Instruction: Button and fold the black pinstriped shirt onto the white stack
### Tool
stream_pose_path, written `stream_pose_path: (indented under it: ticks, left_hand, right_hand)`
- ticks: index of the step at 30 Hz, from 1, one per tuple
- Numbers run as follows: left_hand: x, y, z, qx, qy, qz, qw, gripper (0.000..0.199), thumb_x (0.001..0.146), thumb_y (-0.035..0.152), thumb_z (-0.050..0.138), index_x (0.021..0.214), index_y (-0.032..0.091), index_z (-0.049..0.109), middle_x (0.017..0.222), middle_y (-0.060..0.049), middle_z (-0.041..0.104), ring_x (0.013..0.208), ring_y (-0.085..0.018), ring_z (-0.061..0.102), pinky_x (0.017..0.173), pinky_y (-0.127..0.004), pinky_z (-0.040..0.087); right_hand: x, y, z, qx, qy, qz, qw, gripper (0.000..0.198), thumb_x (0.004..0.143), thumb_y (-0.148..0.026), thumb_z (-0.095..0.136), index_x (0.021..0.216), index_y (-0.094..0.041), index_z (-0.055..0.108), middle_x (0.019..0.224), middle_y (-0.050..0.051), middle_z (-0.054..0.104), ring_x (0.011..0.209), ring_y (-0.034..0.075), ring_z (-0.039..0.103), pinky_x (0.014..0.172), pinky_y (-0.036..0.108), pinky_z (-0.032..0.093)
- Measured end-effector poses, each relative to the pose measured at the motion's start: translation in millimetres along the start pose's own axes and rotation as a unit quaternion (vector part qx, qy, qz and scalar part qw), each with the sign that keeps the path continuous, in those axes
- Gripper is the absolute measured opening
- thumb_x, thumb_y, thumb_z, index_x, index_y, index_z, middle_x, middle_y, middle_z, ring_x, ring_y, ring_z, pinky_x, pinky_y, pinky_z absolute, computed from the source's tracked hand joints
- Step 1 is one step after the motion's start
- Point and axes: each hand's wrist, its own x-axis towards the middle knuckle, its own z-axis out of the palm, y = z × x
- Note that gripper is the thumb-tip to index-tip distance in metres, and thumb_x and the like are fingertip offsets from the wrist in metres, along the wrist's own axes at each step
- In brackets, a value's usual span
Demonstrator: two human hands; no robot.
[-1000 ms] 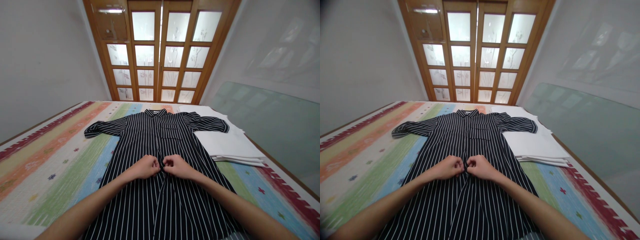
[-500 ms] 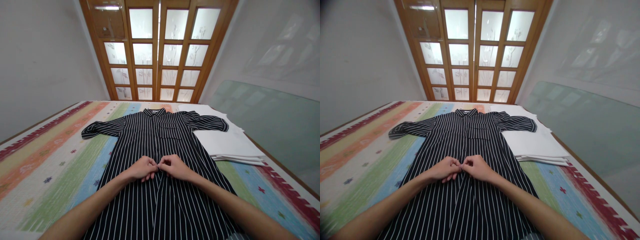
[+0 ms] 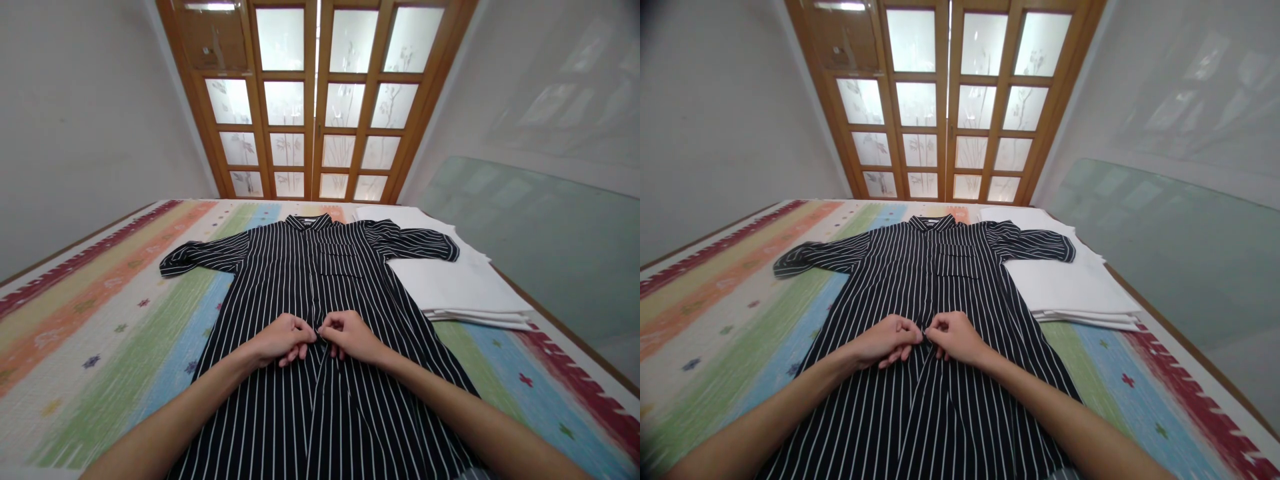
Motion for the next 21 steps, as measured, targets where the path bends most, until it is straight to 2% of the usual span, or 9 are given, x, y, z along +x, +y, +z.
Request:
stream_pose_path:
  ticks: [10,16,21]
  left_hand:
    - [1.1,-1.4,2.0,-0.027,0.006,0.002,1.000,0.016,0.079,0.029,0.063,0.078,0.013,0.059,0.049,0.005,0.057,0.033,-0.003,0.042,0.031,-0.013,0.028]
    - [0.8,-2.5,2.8,-0.038,0.009,0.001,0.999,0.016,0.079,0.029,0.061,0.075,0.014,0.057,0.050,0.005,0.056,0.033,-0.004,0.042,0.031,-0.014,0.028]
    - [1.1,-4.5,3.0,-0.048,0.001,0.009,0.999,0.014,0.080,0.027,0.058,0.073,0.015,0.055,0.049,0.005,0.056,0.032,-0.004,0.041,0.030,-0.014,0.027]
  right_hand:
    - [-2.1,3.6,-1.7,0.033,-0.010,-0.031,0.999,0.020,0.084,-0.030,0.051,0.074,-0.016,0.061,0.063,-0.002,0.059,0.043,0.009,0.055,0.033,0.016,0.036]
    - [-3.1,5.3,-3.5,-0.027,-0.024,-0.051,0.998,0.017,0.083,-0.030,0.057,0.078,-0.016,0.064,0.058,-0.004,0.057,0.044,0.008,0.053,0.042,0.018,0.040]
    - [-4.8,3.3,-4.8,-0.014,-0.036,-0.058,0.998,0.019,0.082,-0.033,0.061,0.080,-0.015,0.066,0.060,-0.003,0.059,0.046,0.009,0.054,0.046,0.020,0.042]
